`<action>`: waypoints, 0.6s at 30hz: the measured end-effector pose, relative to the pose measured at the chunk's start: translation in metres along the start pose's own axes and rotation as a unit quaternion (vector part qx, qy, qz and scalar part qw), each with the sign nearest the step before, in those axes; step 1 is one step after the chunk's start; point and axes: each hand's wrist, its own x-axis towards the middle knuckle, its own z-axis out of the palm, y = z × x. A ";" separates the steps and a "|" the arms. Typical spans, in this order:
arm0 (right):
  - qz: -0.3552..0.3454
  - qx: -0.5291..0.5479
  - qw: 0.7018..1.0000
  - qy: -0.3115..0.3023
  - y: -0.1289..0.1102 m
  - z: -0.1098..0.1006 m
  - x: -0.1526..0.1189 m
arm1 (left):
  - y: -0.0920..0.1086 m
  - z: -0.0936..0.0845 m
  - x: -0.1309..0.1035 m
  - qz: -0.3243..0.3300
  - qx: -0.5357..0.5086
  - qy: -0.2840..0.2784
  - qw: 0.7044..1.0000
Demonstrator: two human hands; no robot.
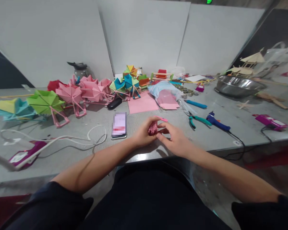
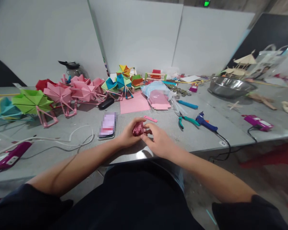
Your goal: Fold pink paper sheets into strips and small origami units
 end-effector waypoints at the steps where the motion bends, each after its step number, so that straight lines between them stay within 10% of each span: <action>1: -0.003 0.017 1.000 0.004 0.002 0.002 -0.001 | -0.001 0.000 0.000 0.005 -0.004 -0.007 1.000; 8: -0.046 0.056 0.997 0.029 0.012 0.006 -0.002 | 0.010 0.001 -0.002 0.083 0.021 -0.026 0.996; 18: -0.057 0.067 0.996 0.027 0.019 0.001 0.008 | 0.019 -0.010 0.001 0.032 0.040 -0.106 0.993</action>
